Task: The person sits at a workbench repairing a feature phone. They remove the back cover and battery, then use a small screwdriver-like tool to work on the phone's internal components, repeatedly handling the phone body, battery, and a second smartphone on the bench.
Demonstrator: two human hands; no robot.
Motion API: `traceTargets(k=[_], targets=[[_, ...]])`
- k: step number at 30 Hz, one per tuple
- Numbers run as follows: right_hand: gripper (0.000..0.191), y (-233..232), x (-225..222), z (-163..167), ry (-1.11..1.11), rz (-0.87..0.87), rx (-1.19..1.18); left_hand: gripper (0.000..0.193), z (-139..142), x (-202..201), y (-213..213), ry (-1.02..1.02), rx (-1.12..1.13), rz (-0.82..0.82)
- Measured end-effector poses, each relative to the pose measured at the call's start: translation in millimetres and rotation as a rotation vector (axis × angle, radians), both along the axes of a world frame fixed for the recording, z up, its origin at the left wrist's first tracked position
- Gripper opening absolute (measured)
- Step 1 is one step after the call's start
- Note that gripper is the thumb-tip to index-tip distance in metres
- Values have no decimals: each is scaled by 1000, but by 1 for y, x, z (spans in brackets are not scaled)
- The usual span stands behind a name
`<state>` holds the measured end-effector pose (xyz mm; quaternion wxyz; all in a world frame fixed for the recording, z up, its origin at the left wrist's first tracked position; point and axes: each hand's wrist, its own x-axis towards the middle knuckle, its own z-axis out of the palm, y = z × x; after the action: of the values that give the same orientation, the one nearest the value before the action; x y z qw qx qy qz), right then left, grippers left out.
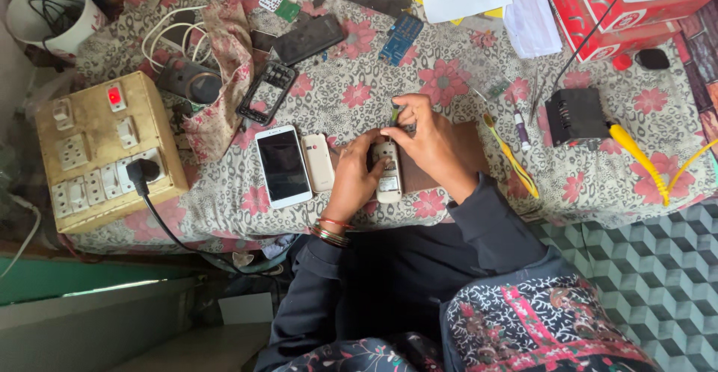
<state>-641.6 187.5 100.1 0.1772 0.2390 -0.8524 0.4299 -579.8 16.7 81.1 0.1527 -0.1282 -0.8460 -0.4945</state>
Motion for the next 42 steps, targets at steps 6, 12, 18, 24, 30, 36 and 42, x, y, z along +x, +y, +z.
traceTargets(k=[6,12,18,24,30,36,42], targets=[[55,9,11,0,-29,176,-149,53,5,4,-1,-5,26,-26],[53,11,8,1,-84,150,-115,49,4,6,1,14,10,-27],[48,7,24,4,152,119,57,42,-6,7,4,39,-44,17],[55,4,19,-4,119,55,5,42,-9,6,3,16,-30,12],[56,2,22,-13,139,53,-11,44,-5,10,7,28,-35,8],[71,25,48,-6,46,40,-488,43,9,22,10,71,-14,-14],[77,91,120,-16,-203,-7,-772,19,7,28,-6,61,132,244]])
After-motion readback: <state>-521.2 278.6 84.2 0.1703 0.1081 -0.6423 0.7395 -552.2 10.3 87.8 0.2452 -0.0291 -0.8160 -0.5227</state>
